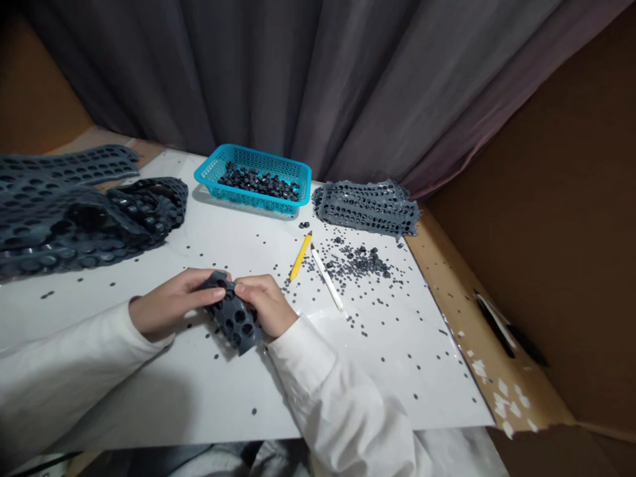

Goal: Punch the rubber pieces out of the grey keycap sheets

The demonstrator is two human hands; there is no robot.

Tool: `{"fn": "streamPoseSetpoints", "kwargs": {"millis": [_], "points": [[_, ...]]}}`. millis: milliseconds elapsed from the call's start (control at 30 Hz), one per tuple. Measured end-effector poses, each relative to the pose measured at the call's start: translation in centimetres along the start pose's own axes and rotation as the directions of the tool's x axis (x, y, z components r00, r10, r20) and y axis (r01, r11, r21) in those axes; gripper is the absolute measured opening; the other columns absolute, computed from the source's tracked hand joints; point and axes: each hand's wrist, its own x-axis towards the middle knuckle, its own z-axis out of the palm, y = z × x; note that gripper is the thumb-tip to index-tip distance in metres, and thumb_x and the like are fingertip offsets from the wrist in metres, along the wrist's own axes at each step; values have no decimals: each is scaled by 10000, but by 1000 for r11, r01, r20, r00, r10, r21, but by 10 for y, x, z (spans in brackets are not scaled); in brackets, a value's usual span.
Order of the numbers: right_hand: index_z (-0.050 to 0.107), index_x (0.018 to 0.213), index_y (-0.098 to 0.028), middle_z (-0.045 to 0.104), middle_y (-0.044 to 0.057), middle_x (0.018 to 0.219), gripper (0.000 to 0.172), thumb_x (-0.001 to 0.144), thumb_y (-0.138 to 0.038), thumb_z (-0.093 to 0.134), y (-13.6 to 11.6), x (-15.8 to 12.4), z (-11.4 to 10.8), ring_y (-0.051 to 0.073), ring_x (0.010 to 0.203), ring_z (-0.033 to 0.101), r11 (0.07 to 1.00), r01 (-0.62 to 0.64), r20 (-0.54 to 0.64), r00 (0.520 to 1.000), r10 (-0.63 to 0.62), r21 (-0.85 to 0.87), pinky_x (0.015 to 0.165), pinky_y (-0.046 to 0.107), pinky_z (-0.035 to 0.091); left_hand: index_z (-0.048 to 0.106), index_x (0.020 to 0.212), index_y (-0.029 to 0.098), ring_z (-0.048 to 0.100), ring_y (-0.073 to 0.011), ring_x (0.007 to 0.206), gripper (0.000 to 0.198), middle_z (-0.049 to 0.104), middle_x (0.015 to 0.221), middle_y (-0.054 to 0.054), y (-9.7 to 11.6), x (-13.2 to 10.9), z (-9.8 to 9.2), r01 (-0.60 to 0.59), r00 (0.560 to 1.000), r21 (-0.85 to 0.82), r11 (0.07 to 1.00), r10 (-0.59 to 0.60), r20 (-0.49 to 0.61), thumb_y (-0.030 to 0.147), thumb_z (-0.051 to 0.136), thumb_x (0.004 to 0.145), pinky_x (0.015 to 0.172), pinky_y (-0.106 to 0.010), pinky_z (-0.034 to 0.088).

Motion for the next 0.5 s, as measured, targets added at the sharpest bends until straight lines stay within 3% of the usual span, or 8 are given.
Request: {"fn": "streamPoseSetpoints", "kwargs": {"millis": [100,233,367,500], "points": [[391,555,-178,335,-42,524,295,791,-340,460,-11,-2,-7,90,506,320,938,170,112,984,-142,-303,498,231,256,551,678,155,484,-143,632,215,523,634,5,5,-2,-4,-111,993,258,960,97,69,345,534,777,589,-243,368],[470,714,-186,401,-43,577,86,764,-252,496,-25,-4,-14,91,517,351,717,291,250,954,-166,-633,523,215,288,581,777,166,525,-155,706,167,587,743,-15,10,-5,-7,-231,972,516,824,179,149,315,506,792,658,-247,387],[471,713,-192,466,-17,607,87,788,-236,474,-33,-7,-11,107,553,408,579,403,407,904,-132,-708,558,218,322,560,759,178,497,-170,693,252,572,705,-24,12,-7,-4,-355,934,652,670,283,218,417,490,798,679,-277,361],[468,679,-188,485,-9,606,158,789,-286,525,-44,-7,-6,105,547,406,547,455,505,860,-67,-702,545,223,316,556,675,186,473,-175,667,373,550,641,-31,8,-5,-5,-488,871,667,563,361,332,456,384,865,674,-297,326]]}}
